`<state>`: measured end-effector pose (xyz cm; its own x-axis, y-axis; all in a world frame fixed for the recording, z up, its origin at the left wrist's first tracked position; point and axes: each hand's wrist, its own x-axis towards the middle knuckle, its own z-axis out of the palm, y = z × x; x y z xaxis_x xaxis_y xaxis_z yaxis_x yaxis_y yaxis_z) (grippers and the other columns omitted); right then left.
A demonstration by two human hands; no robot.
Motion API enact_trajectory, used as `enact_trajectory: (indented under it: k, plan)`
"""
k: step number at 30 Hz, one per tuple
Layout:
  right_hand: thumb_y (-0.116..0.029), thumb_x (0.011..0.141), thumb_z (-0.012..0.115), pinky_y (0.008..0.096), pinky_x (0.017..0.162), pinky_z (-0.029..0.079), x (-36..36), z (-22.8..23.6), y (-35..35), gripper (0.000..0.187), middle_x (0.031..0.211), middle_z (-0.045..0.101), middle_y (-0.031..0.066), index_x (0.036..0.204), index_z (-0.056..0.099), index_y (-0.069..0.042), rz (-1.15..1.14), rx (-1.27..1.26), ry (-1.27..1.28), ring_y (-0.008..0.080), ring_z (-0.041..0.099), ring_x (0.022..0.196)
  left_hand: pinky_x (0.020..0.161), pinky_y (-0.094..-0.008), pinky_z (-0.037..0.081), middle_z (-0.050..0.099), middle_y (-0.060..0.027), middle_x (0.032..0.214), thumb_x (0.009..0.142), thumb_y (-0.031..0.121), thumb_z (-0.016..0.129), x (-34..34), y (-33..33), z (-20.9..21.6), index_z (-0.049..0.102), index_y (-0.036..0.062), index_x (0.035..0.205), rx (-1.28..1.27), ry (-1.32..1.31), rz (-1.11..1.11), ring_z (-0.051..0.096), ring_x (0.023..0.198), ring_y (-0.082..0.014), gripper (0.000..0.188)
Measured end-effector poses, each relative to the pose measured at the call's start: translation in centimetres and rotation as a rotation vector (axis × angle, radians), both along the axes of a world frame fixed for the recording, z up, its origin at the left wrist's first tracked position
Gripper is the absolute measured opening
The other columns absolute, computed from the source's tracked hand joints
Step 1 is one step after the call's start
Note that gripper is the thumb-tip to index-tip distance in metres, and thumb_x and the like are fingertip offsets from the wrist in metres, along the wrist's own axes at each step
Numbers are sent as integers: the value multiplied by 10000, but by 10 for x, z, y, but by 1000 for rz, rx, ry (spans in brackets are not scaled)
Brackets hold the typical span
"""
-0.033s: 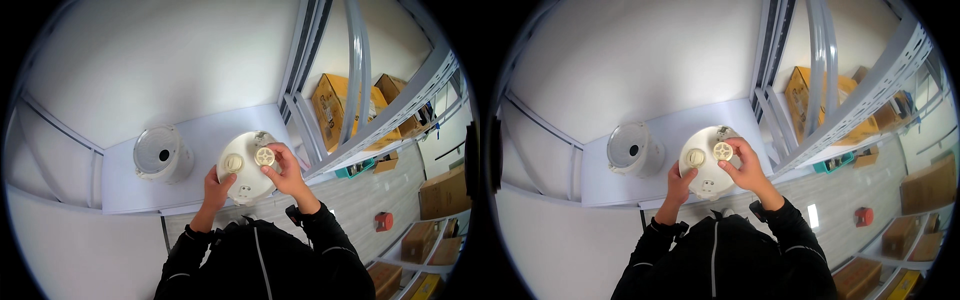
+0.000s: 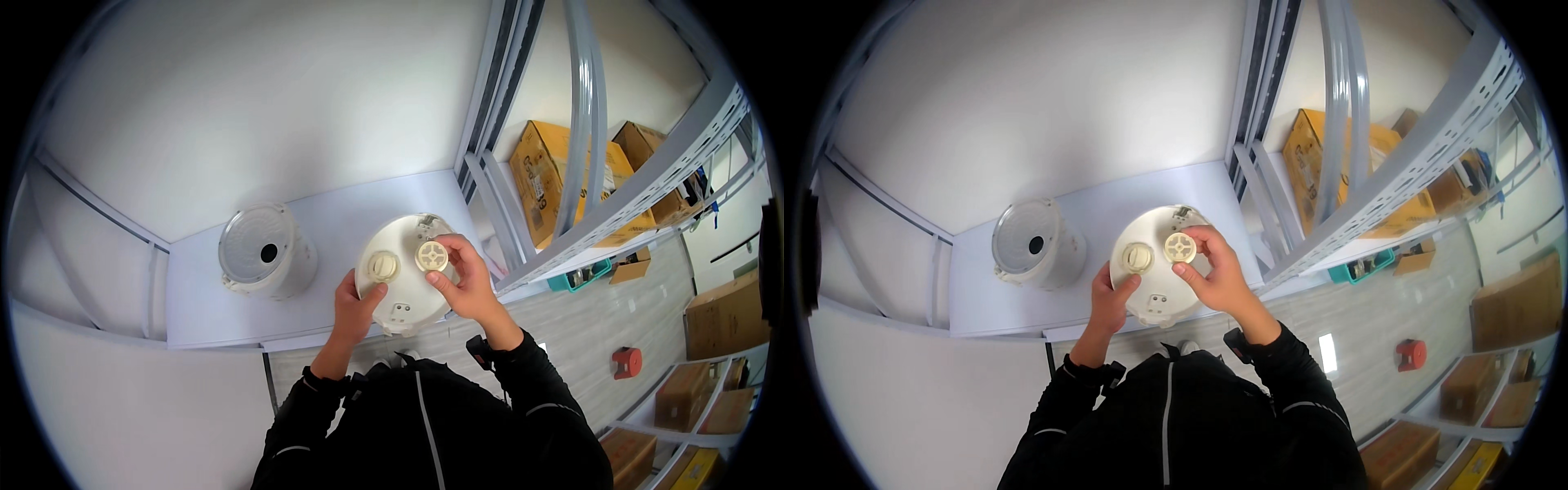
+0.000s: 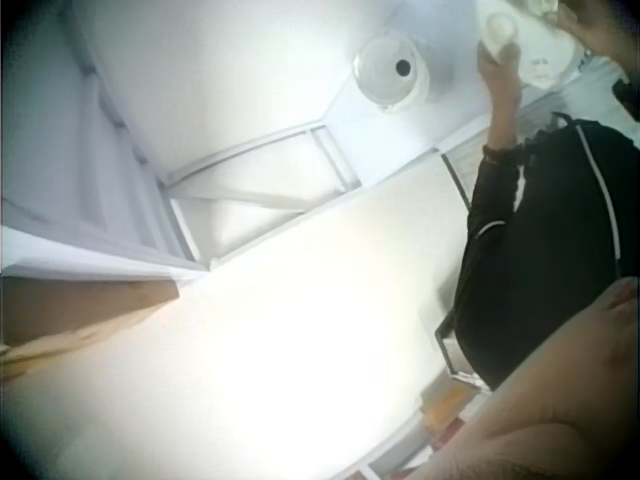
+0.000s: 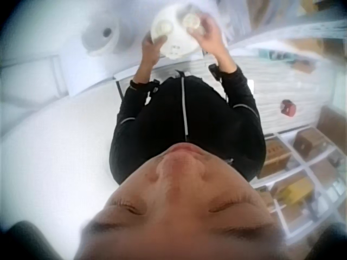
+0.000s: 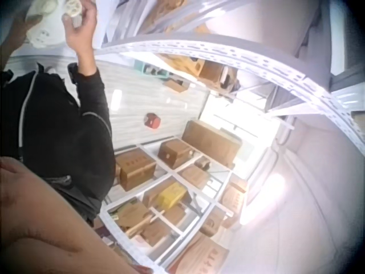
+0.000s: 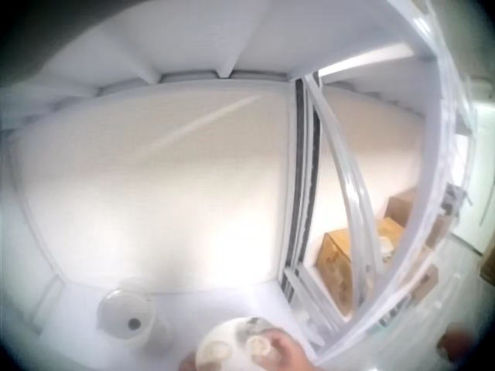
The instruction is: The person assembles a white cylindrical appliance by inserting a small white component into the base, using a screwdriver to tighten screws, and then attaching the top cover. The person handles the base, top cover, and internal components on a white workbench.
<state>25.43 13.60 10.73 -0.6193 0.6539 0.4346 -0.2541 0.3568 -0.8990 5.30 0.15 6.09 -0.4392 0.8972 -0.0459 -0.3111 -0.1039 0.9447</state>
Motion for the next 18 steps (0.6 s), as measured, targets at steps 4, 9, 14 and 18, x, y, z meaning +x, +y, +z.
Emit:
enact_trajectory:
  k: [4, 9, 14, 18]
  plan:
    - [-94, 973, 784, 404, 1135, 455, -5, -1, -11, 539, 1383, 611, 144, 1449, 546, -6, -73, 58, -1, 264, 605, 1310, 878, -300, 573, 748, -78, 1167, 976, 70, 755, 2, 0, 2, 650, -16, 1293, 12, -2, -7, 704, 1007, -127, 345]
    - [-96, 945, 808, 412, 1049, 527, -5, 17, -17, 360, 1361, 677, 194, 1285, 702, -38, -164, 344, -90, 336, 677, 1233, 861, -294, 569, 752, -73, 1138, 971, 73, 759, 4, -2, 4, 657, -13, 1264, 15, 1, -3, 701, 983, -121, 322]
    - [-66, 934, 814, 381, 962, 574, -11, 17, -22, 272, 1371, 695, 196, 1196, 747, -35, -145, 351, -60, 320, 721, 1164, 834, -295, 568, 753, -68, 1106, 967, 89, 759, 3, -1, 9, 663, -12, 1234, -3, 3, -16, 695, 959, -117, 302]
    - [-21, 903, 830, 347, 893, 595, -15, 10, -22, 247, 1383, 699, 192, 1140, 763, -31, -133, 332, -58, 281, 750, 1082, 900, -308, 572, 739, -71, 1176, 971, 34, 741, -1, -2, 4, 647, 2, 1289, -22, 2, -46, 697, 1033, -133, 333]
